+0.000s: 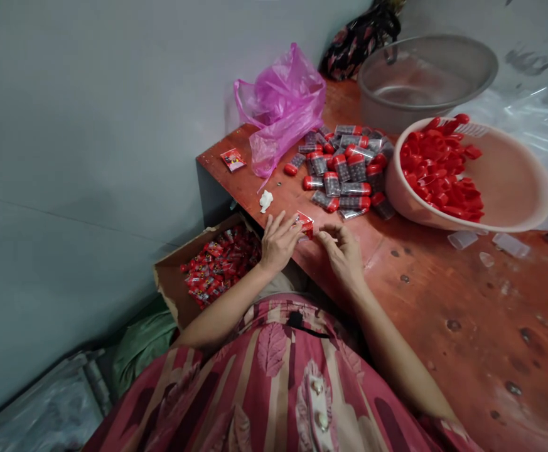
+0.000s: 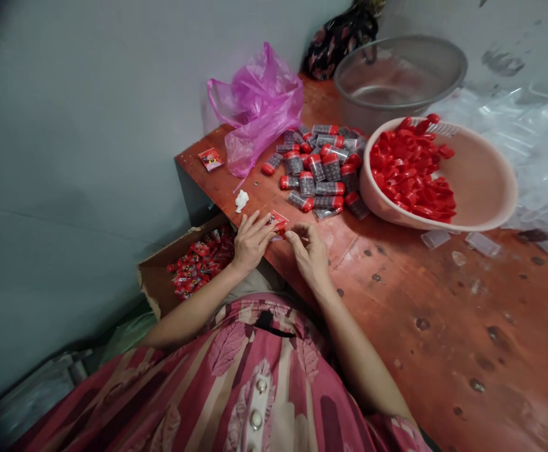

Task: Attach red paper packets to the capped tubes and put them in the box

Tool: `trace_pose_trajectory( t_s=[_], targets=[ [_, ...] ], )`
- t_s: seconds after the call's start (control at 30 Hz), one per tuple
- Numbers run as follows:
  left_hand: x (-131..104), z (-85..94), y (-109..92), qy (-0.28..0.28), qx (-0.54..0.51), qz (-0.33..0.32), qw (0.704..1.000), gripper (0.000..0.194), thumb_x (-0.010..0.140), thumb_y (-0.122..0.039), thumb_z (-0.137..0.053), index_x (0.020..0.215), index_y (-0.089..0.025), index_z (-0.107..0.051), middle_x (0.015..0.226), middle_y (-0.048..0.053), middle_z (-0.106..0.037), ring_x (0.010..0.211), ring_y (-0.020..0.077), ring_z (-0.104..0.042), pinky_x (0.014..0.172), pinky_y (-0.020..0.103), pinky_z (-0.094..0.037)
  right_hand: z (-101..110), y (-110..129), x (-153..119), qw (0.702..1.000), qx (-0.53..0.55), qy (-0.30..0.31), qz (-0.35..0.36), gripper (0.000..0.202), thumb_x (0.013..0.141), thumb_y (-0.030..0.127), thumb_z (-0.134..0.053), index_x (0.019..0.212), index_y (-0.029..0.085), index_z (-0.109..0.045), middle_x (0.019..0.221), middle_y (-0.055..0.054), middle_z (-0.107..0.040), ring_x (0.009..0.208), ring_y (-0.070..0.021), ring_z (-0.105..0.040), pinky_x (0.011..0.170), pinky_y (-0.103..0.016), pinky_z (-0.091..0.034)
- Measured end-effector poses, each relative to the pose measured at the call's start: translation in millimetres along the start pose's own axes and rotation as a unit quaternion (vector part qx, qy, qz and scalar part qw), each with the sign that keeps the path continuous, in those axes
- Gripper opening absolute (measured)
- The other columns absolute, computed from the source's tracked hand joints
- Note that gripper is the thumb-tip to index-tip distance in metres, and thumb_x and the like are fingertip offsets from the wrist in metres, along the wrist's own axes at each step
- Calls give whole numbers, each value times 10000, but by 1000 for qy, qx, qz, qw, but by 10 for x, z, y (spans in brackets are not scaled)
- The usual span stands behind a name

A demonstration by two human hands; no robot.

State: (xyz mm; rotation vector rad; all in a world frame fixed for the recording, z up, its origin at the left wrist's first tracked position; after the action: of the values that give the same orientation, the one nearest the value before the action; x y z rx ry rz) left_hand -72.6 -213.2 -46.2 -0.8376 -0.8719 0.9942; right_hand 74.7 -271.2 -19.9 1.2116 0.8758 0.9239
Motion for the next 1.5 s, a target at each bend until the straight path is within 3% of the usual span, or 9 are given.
trace_pose_trajectory(
  t_s=[0.27,0.47,0.63,0.8,0.97,1.1,1.2,1.33,1.5],
  targets=[
    [-61,88,-336,-13,-261,179,948,348,607,-269,-782,944,-231,-703,1032,43,-689,1052,227,-604,921,316,-457,-73,126,124,988,142,39,-34,337,716,306,-710,1001,219,-551,661,59,-611,607,-105,-577,617,-239,-456],
    [-73,64,-231,79,-337,273,898,334,627,-417,-743,520,-127,-616,530,-29,-537,553,100,-551,641,265,-535,-6,161,297,991,-77,104,28,280,801,433,-593,932,186,-610,753,-20,-664,666,-160,-596,638,-291,-463],
    [-69,81,-270,20,-366,345,864,331,529,-396,-806,619,-102,-683,565,10,-606,517,96,-563,531,231,-518,-99,267,688,860,-479,35,174,355,902,306,-432,1188,134,-554,1131,-164,-636,989,-299,-561,804,-401,-416],
    [-40,172,-296,-25,-426,373,824,347,477,-352,-836,628,-89,-667,618,34,-641,524,105,-585,513,239,-523,-96,140,837,775,-580,92,233,375,877,107,-328,1184,110,-544,1170,-165,-625,1101,-313,-505,893,-449,-357],
    [-16,219,-254,-32,-457,403,792,309,516,-307,-830,649,-89,-656,610,35,-650,513,107,-592,507,239,-518,310,-31,508,800,-489,199,285,466,748,-10,-348,1066,193,-622,1155,-50,-663,1277,-241,-419,1081,-494,-204],
    [-4,160,-273,-31,-487,414,769,320,501,-294,-840,610,-93,-616,578,18,-629,491,97,-575,503,232,-504,542,-12,141,874,-430,67,214,360,841,135,-368,1104,186,-609,1176,-106,-644,1119,-250,-568,923,-437,-425],
    [2,103,-301,-40,-494,426,757,322,513,-282,-838,584,-105,-579,551,-1,-603,480,90,-560,504,233,-499,493,11,18,866,-493,-31,84,368,890,392,-421,1107,153,-597,1030,-158,-683,848,-285,-655,714,-401,-477],
    [-2,52,-302,-60,-524,430,732,256,585,-250,-808,663,-118,-603,628,3,-639,541,96,-597,553,236,-522,313,10,109,835,-549,-27,15,508,846,534,-461,1102,111,-573,946,-206,-677,760,-315,-644,620,-376,-436],
    [-15,42,-263,-99,-580,416,693,175,681,-221,-748,793,-146,-636,718,-2,-671,614,95,-628,617,235,-541,265,28,130,923,-385,9,-6,346,804,508,-532,804,168,-599,656,-78,-634,620,-237,-597,556,-321,-411]
  ],
)
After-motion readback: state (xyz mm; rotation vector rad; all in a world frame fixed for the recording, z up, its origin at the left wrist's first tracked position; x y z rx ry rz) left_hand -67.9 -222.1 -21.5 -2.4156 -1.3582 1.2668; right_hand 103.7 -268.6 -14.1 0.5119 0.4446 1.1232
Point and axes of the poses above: each hand's wrist, its own x-axis towards the middle knuckle, its own z-axis out of the back of the hand, y = z × x, the point moved 1 cm from there along x, towards the middle knuckle
